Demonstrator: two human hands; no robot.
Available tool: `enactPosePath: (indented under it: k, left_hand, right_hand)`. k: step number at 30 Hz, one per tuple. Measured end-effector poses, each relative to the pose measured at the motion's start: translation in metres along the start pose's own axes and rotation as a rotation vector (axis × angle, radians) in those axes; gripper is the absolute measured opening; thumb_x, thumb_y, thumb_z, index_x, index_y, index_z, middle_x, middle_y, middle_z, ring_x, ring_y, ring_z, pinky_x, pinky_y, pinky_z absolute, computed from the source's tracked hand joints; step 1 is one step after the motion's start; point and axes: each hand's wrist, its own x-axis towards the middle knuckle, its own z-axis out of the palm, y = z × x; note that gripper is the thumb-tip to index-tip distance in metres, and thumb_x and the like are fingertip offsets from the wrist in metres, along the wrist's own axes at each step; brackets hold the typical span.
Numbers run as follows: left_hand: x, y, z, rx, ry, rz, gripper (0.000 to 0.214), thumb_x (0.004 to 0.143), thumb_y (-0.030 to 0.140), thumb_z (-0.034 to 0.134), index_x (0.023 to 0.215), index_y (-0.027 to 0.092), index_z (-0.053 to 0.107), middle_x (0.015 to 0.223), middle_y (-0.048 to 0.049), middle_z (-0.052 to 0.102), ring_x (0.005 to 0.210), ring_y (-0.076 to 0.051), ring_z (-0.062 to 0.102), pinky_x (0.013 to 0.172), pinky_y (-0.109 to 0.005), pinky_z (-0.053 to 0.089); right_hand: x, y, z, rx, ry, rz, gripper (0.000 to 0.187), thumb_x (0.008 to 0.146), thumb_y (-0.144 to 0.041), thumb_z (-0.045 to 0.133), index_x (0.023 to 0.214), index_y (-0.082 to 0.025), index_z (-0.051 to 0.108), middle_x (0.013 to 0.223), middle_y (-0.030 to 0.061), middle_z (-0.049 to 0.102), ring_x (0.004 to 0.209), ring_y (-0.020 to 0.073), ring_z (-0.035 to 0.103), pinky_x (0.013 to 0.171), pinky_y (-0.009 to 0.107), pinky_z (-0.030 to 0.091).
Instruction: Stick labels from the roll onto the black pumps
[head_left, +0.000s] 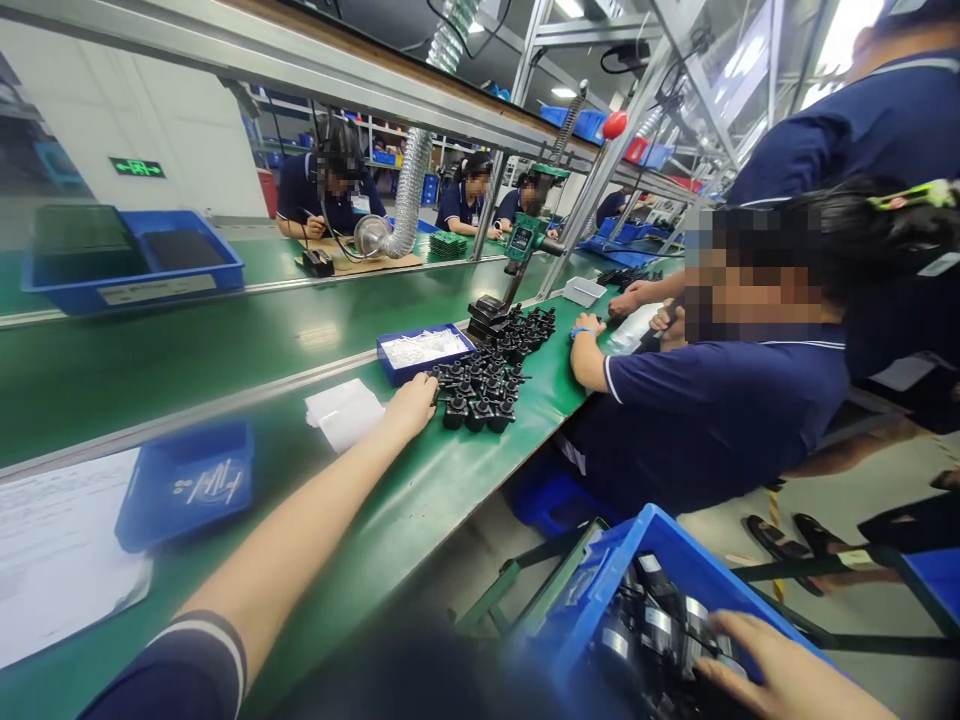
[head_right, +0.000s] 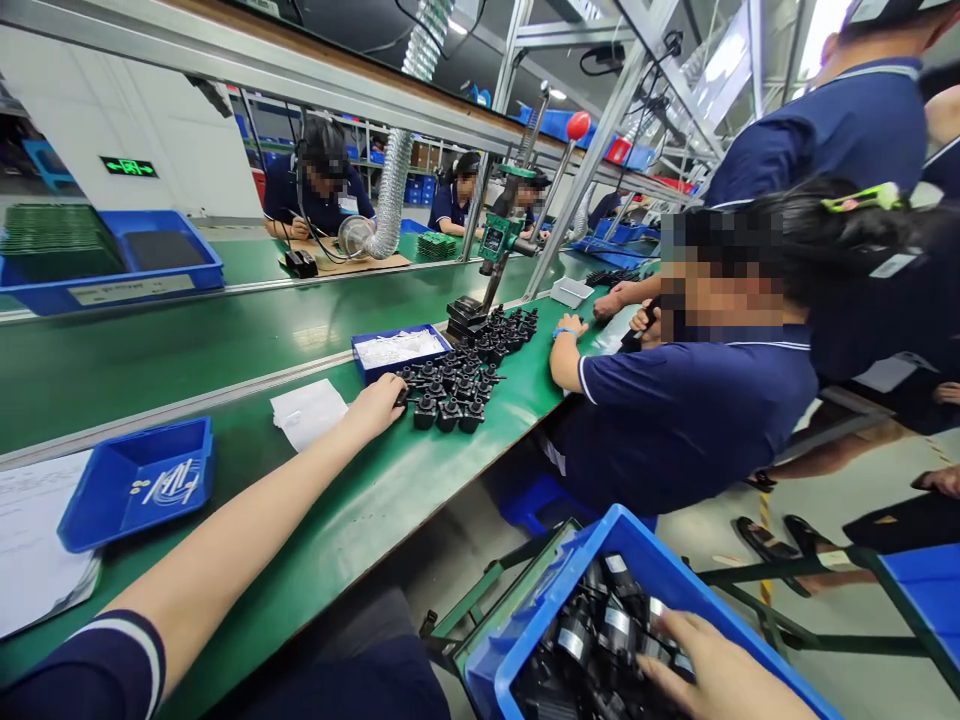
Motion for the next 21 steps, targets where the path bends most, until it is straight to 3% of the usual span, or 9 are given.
enactPosePath:
  k: [2, 5, 8, 10, 12, 14, 16, 18, 21]
  left_hand:
    - [-0.017, 0.002, -0.015, -0.047, 0.037, -0.004, 0.030, 0.079, 0.019, 0.065, 0.107, 0.020, 0.057, 0.113, -0.0092, 0.057, 0.102, -0.026, 0.060, 0.089, -0.038, 0.049]
    - [-0.043, 0.008, -0.039, -0.157, 0.046, -0.037, 0.031, 0.081, 0.039, 0.065, 0.105, 0.021, 0.059, 0.101, -0.0059, 0.064, 0.088, -0.022, 0.063, 0.075, -0.033, 0.051]
    - [-0.066, 0.025, -0.053, -0.413, -0.059, -0.081, 0.036, 0.076, 0.048, 0.068, 0.098, 0.020, 0.063, 0.089, -0.0033, 0.068, 0.071, -0.018, 0.062, 0.062, -0.028, 0.049]
    - [-0.078, 0.042, -0.056, -0.538, -0.142, -0.058, 0.034, 0.073, 0.045, 0.070, 0.096, 0.020, 0.064, 0.088, -0.0029, 0.069, 0.070, -0.018, 0.062, 0.061, -0.028, 0.048]
    - [-0.088, 0.060, -0.054, -0.541, -0.202, 0.011, 0.029, 0.074, 0.040, 0.070, 0.094, 0.020, 0.065, 0.087, -0.0026, 0.068, 0.073, -0.018, 0.062, 0.062, -0.027, 0.047]
    - [-0.095, 0.072, -0.052, -0.528, -0.265, 0.084, 0.028, 0.075, 0.038, 0.069, 0.096, 0.019, 0.065, 0.089, -0.0033, 0.067, 0.074, -0.018, 0.062, 0.062, -0.028, 0.048]
    - [-0.099, 0.073, -0.053, -0.534, -0.315, 0.146, 0.042, 0.076, 0.040, 0.069, 0.113, 0.021, 0.061, 0.105, -0.0059, 0.065, 0.074, -0.018, 0.063, 0.063, -0.028, 0.050]
    - [-0.100, 0.063, -0.055, -0.494, -0.282, 0.181, 0.058, 0.078, 0.043, 0.068, 0.131, 0.024, 0.050, 0.124, -0.0091, 0.057, 0.082, -0.019, 0.065, 0.071, -0.031, 0.053]
    - [-0.095, 0.031, -0.058, -0.284, -0.112, 0.180, 0.055, 0.084, 0.039, 0.063, 0.134, 0.024, 0.046, 0.131, -0.0120, 0.052, 0.104, -0.025, 0.060, 0.090, -0.040, 0.050]
  right_hand:
    - [0.021, -0.043, -0.013, 0.093, 0.023, -0.139, 0.043, 0.071, -0.057, 0.067, 0.099, -0.026, 0.072, 0.110, 0.0127, 0.072, 0.103, 0.0374, 0.066, 0.094, 0.052, 0.052]
    - [0.052, -0.126, -0.015, 0.447, -0.125, -0.348, 0.043, 0.082, -0.046, 0.064, 0.121, -0.025, 0.062, 0.116, 0.0128, 0.068, 0.101, 0.0299, 0.067, 0.089, 0.045, 0.055]
    - [0.082, -0.206, 0.006, 0.842, -0.267, -0.539, 0.064, 0.082, -0.036, 0.069, 0.140, -0.029, 0.042, 0.138, 0.0135, 0.052, 0.111, 0.0274, 0.062, 0.090, 0.045, 0.054]
    - [0.097, -0.247, 0.025, 0.923, -0.329, -0.619, 0.076, 0.079, -0.030, 0.072, 0.145, -0.030, 0.034, 0.142, 0.0134, 0.047, 0.113, 0.0275, 0.060, 0.090, 0.046, 0.054]
    - [0.106, -0.273, 0.038, 0.878, -0.280, -0.728, 0.079, 0.075, -0.026, 0.075, 0.144, -0.027, 0.037, 0.140, 0.0127, 0.050, 0.117, 0.0287, 0.057, 0.098, 0.047, 0.049]
    - [0.110, -0.278, 0.041, 0.766, -0.208, -0.821, 0.075, 0.074, -0.024, 0.075, 0.141, -0.024, 0.042, 0.138, 0.0118, 0.052, 0.122, 0.0297, 0.054, 0.106, 0.047, 0.042]
    - [0.107, -0.259, 0.033, 0.638, -0.182, -0.813, 0.068, 0.076, -0.028, 0.073, 0.139, -0.024, 0.046, 0.138, 0.0108, 0.053, 0.124, 0.0301, 0.053, 0.108, 0.046, 0.039]
    - [0.099, -0.218, 0.021, 0.510, -0.169, -0.675, 0.060, 0.079, -0.034, 0.069, 0.136, -0.026, 0.050, 0.135, 0.0097, 0.057, 0.119, 0.0303, 0.057, 0.105, 0.045, 0.044]
    - [0.074, -0.133, 0.005, 0.262, -0.083, -0.454, 0.049, 0.075, -0.045, 0.068, 0.119, -0.026, 0.064, 0.117, 0.0091, 0.069, 0.105, 0.0308, 0.066, 0.092, 0.039, 0.054]
